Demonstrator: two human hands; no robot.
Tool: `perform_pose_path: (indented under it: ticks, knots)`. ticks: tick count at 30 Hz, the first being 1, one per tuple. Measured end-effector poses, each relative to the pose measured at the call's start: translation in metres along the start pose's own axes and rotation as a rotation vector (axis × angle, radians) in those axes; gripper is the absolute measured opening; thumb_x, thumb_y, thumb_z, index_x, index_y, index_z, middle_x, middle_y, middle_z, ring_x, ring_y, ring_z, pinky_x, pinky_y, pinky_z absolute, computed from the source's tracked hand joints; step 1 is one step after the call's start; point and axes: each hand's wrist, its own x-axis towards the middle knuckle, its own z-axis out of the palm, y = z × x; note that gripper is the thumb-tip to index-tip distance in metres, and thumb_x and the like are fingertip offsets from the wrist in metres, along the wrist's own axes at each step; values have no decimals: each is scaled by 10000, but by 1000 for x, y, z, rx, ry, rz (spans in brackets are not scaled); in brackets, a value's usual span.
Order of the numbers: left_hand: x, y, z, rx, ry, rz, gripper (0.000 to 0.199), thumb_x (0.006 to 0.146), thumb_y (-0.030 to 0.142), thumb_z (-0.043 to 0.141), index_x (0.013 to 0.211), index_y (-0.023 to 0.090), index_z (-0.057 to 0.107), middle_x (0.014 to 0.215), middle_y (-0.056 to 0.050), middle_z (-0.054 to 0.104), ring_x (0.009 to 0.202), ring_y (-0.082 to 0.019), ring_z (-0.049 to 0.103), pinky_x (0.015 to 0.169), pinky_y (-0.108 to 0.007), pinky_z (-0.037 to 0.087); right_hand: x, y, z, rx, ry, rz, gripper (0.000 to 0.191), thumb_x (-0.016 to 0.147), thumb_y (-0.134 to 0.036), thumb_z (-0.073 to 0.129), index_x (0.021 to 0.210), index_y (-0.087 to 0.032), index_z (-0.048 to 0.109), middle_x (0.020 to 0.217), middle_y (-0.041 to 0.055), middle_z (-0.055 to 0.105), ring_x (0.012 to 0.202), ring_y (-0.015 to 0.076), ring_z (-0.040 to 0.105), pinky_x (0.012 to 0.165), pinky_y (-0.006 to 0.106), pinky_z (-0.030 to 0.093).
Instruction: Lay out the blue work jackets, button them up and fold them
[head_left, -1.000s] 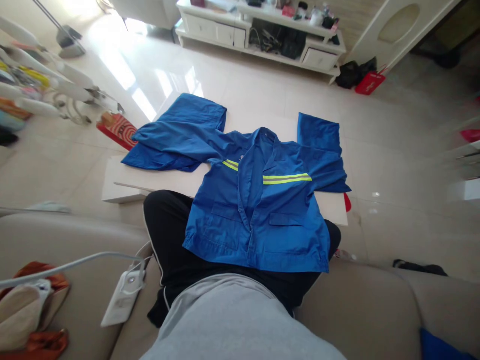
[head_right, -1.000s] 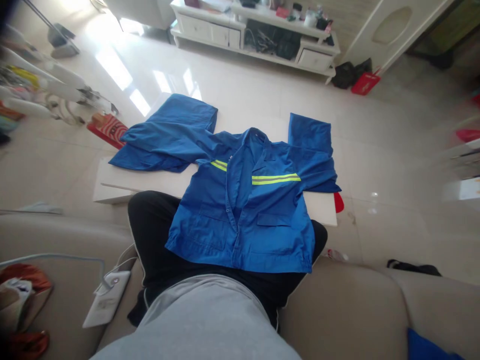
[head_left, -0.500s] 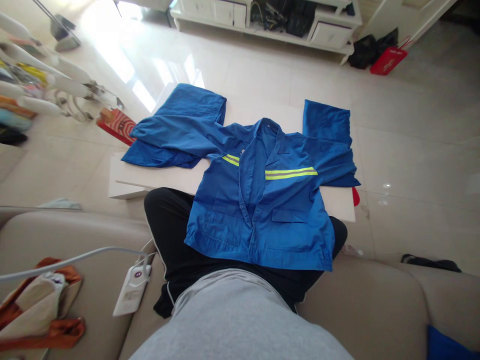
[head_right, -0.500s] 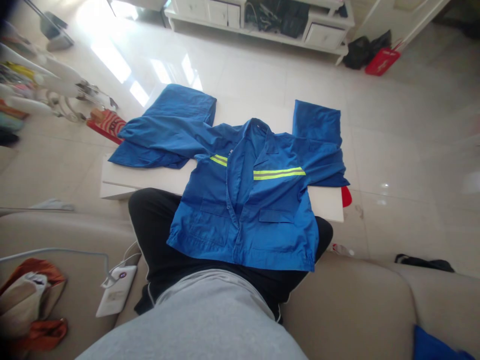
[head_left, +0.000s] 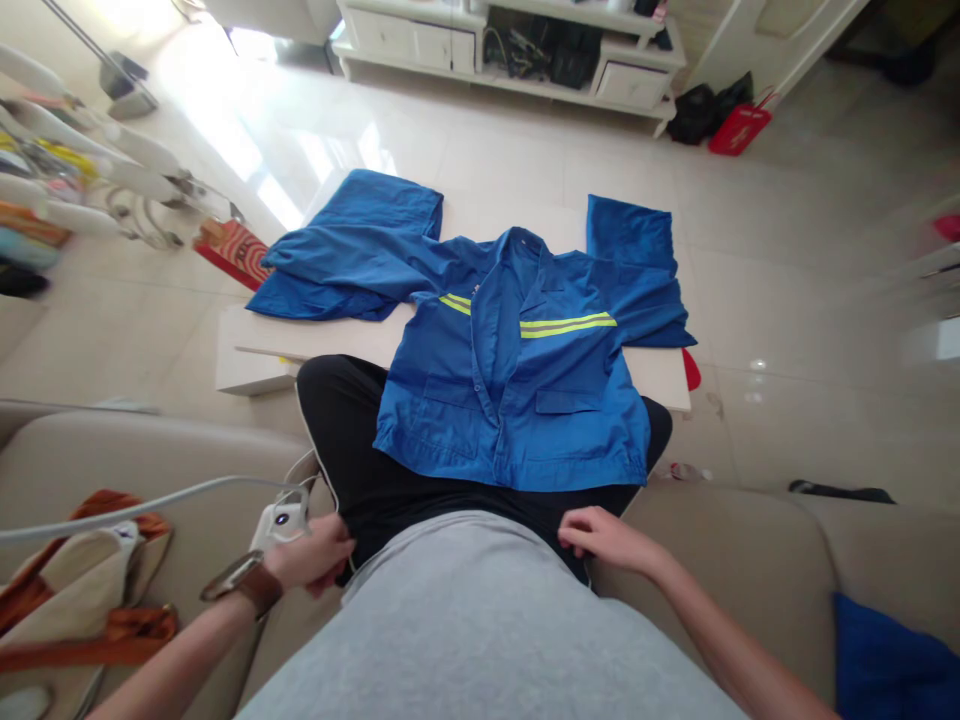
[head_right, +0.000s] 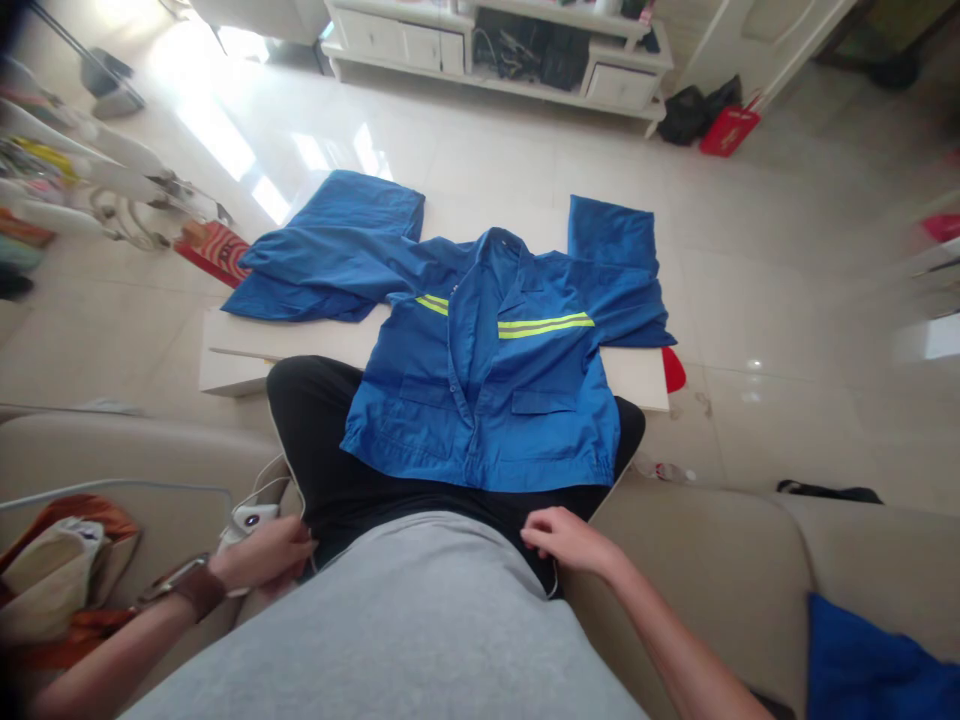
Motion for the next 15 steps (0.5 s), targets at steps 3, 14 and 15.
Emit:
perform_pose_path:
  ticks: [3,14,15]
  knots:
    - [8,21,14,-32,-67,243,285,876,420,592,1041,227,721,926,-32,732,704,-187,673,634,-282,488,25,-18,19,-72,68,-307,197,899,-323,626,1001,-199,740,1019,62,706,927,201,632,817,302,479]
    - [72,78,12,239,373,164,244,940,323,481,950,233,707,1123,-92,702,872,-224,671,658,-281,391,141,-60,30,-164,458,-197,157,906,-237,601,764,-170,605,825,61,657,847,190,593,762,272,409]
    - [72,86,12,290,311,198,231,933,309,490,939,229,707,1109,-95,706,872,-233,680,660,-284,397,144,-63,32,-201,489,-221,123,881,-218,628,767,-178,605,857,64,661,883,197,592,791,278,404]
